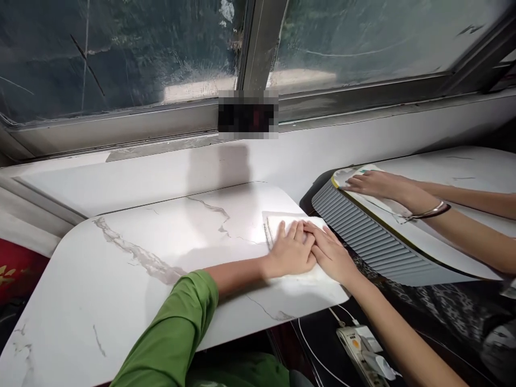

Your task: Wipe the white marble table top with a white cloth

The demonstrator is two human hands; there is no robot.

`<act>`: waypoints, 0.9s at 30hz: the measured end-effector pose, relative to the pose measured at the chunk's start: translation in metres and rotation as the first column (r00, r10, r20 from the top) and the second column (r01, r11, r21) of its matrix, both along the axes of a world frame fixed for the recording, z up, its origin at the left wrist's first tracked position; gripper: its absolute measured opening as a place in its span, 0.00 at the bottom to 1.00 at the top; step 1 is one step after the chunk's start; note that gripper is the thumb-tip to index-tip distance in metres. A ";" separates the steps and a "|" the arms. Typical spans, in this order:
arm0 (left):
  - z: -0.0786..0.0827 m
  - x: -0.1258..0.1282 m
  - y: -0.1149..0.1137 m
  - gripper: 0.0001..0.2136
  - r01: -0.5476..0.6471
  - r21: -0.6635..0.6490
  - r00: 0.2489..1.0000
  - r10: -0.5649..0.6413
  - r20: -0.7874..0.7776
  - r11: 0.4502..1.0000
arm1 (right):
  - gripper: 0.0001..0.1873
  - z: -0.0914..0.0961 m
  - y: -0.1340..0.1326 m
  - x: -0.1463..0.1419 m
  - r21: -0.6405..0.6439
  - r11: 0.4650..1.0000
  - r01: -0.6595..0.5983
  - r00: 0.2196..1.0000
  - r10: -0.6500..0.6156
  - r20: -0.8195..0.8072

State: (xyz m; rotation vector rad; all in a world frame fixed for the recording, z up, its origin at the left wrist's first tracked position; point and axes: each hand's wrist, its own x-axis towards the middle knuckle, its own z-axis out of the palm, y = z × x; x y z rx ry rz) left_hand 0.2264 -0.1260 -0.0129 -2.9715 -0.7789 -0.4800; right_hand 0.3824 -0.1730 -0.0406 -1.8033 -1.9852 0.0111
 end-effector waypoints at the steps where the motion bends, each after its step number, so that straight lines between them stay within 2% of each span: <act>1: -0.002 0.001 0.013 0.23 -0.013 -0.006 1.000 0.013 0.011 1.000 | 0.26 -0.001 0.015 -0.001 0.015 1.000 -0.004 1.000 0.004 -0.008; 5: -0.005 0.000 0.080 0.22 -0.088 -0.046 0.996 0.088 0.003 0.995 | 0.23 0.001 0.093 -0.008 0.030 0.999 -0.023 0.998 0.024 -0.058; 9: -0.003 -0.008 0.144 0.22 -0.274 -0.108 0.962 0.274 -0.014 0.956 | 0.21 0.007 0.170 -0.023 0.042 0.999 -0.011 0.995 0.015 -0.100; 11: -0.003 -0.012 0.164 0.22 -0.345 -0.154 0.938 0.347 -0.011 0.926 | 0.21 0.009 0.194 -0.029 0.046 0.999 -0.004 0.994 0.009 -0.113; 13: -0.004 -0.013 0.173 0.22 -0.358 -0.194 0.932 0.363 -0.010 0.913 | 0.22 0.010 0.206 -0.032 0.037 0.999 -0.005 0.992 0.010 -0.126; 17: -0.007 -0.012 0.172 0.23 -0.352 -0.213 0.934 0.358 -0.010 0.912 | 0.22 0.007 0.204 -0.029 0.038 0.999 -0.021 0.986 0.027 -0.163; 21: -0.006 -0.009 0.158 0.22 -0.357 -0.170 0.932 0.362 -0.005 0.918 | 0.24 0.007 0.186 -0.026 0.005 1.000 0.002 0.983 -0.001 -0.181; 24: -0.006 -0.006 0.131 0.23 -0.335 -0.122 0.941 0.337 -0.008 0.934 | 0.24 0.008 0.158 -0.020 -0.008 1.000 -0.019 0.987 0.017 -0.160; 27: -0.007 -0.006 0.084 0.25 -0.286 -0.049 0.958 0.287 0.002 0.957 | 0.24 0.006 0.109 -0.011 0.020 0.998 -0.067 0.989 0.069 -0.127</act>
